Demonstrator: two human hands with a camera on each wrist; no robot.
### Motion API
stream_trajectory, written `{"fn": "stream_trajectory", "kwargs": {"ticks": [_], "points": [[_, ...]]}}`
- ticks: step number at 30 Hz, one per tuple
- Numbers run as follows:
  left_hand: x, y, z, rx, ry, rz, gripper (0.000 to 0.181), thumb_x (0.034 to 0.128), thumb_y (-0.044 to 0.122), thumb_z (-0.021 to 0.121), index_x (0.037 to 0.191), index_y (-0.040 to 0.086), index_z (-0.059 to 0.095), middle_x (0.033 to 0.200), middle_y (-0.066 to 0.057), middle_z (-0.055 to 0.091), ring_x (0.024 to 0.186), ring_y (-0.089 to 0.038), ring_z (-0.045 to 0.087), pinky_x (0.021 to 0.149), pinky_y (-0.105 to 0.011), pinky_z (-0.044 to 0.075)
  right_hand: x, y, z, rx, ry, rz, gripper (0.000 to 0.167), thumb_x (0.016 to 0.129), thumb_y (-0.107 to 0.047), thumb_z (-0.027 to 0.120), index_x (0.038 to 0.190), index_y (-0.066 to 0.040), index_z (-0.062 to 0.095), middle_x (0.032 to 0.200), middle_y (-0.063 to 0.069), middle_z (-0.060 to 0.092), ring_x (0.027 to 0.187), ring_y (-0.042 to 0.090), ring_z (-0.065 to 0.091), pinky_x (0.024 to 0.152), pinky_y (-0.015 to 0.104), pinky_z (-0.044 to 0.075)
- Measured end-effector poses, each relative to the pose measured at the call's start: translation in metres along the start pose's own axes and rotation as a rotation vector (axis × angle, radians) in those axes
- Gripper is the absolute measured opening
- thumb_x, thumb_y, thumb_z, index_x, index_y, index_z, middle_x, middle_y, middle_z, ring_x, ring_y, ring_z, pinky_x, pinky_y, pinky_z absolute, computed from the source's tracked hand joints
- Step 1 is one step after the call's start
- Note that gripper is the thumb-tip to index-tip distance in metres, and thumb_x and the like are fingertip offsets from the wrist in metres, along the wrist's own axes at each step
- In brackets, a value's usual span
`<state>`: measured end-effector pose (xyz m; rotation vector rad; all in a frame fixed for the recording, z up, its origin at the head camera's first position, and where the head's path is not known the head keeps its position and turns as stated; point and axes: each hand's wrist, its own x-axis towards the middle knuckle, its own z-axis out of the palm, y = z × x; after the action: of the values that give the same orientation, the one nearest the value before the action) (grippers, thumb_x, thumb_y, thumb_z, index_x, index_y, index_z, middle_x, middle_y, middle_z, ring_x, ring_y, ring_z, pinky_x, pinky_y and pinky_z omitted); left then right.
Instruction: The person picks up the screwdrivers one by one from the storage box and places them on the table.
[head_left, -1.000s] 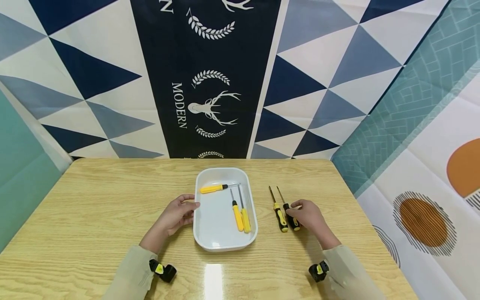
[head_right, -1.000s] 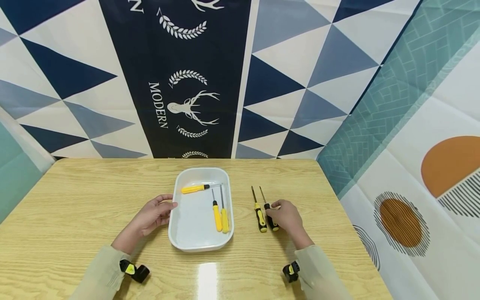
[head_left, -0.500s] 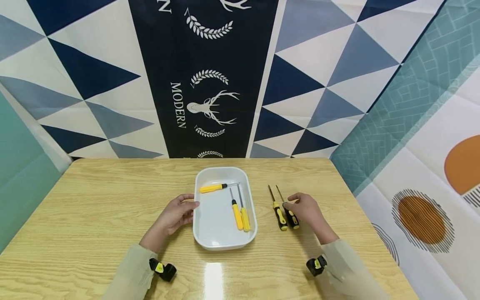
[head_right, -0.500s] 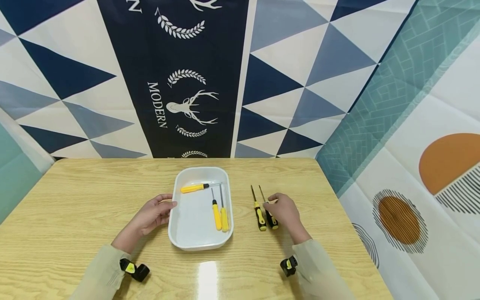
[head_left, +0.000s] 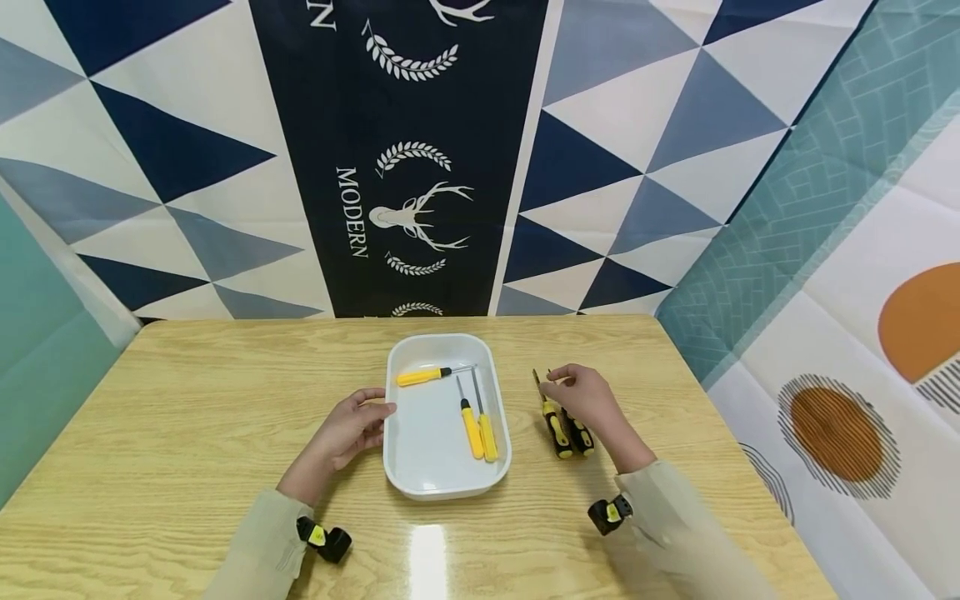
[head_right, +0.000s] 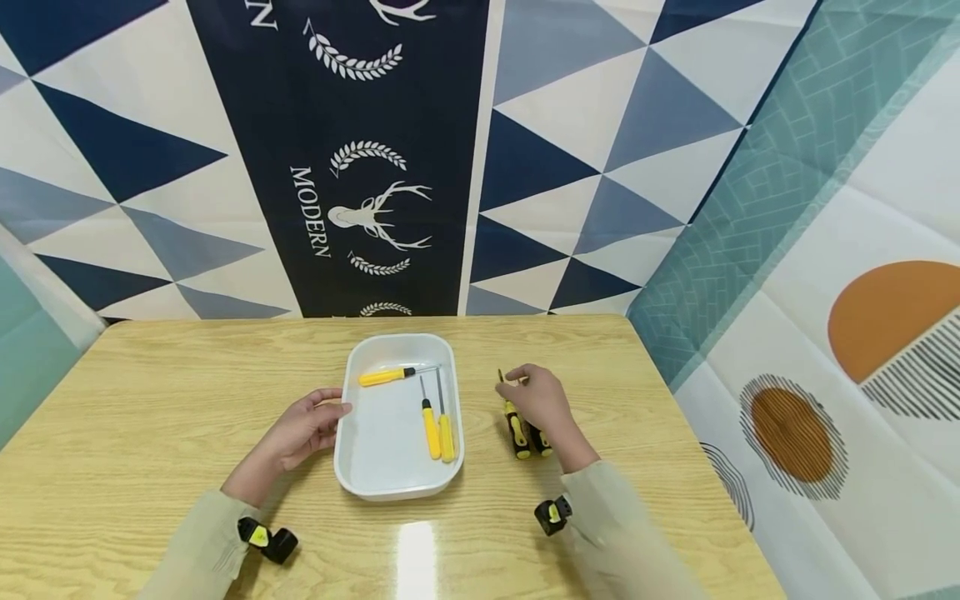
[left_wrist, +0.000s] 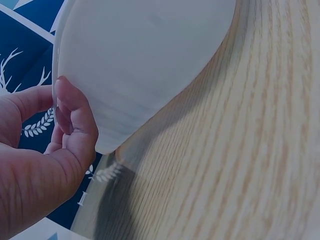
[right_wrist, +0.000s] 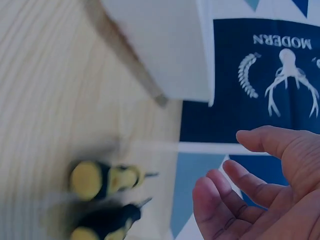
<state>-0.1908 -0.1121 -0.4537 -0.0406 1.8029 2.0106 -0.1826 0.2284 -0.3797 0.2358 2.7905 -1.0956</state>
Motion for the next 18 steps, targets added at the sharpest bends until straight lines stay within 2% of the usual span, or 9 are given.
{"fn": "stream_trajectory", "kwargs": {"ticks": [7, 11, 13, 18], "points": [[0.0, 0.0, 0.0, 0.003, 0.01, -0.006, 0.055, 0.0934, 0.018, 0.056, 0.138, 0.001, 0.03, 0.086, 0.0, 0.06, 0.07, -0.009, 0.054, 0.063, -0.022, 0.051, 0.001, -0.034, 0.012, 0.039, -0.011, -0.008, 0.037, 0.089, -0.033, 0.061, 0.118, -0.01, 0.06, 0.113, 0.014, 0.058, 0.082, 0.024, 0.057, 0.063, 0.034, 0.05], [-0.001, 0.001, 0.0, -0.002, 0.005, 0.001, 0.054, 0.0931, 0.017, 0.056, 0.137, 0.0, 0.03, 0.085, 0.001, 0.06, 0.069, -0.009, 0.054, 0.063, -0.022, 0.051, 0.002, -0.052, 0.02, 0.05, -0.009, -0.02, 0.036, 0.087, -0.033, 0.063, 0.116, -0.011, 0.061, 0.107, 0.011, 0.06, 0.083, 0.023, 0.058, 0.064, 0.029, 0.05], [-0.001, 0.001, 0.0, -0.002, 0.003, 0.004, 0.053, 0.0932, 0.017, 0.056, 0.137, -0.001, 0.03, 0.085, 0.001, 0.06, 0.069, -0.009, 0.054, 0.063, -0.022, 0.051, 0.003, -0.06, 0.024, 0.056, -0.013, -0.023, 0.035, 0.087, -0.032, 0.064, 0.115, -0.011, 0.062, 0.104, 0.01, 0.06, 0.079, 0.02, 0.057, 0.061, 0.025, 0.048], [-0.001, 0.002, 0.001, 0.002, 0.004, 0.005, 0.053, 0.0929, 0.017, 0.056, 0.136, -0.001, 0.031, 0.084, 0.0, 0.059, 0.069, -0.009, 0.054, 0.064, -0.022, 0.051, 0.005, -0.074, 0.034, 0.076, -0.024, -0.005, 0.033, 0.085, -0.032, 0.066, 0.112, -0.013, 0.064, 0.102, 0.008, 0.059, 0.079, 0.019, 0.055, 0.062, 0.024, 0.048]]}}
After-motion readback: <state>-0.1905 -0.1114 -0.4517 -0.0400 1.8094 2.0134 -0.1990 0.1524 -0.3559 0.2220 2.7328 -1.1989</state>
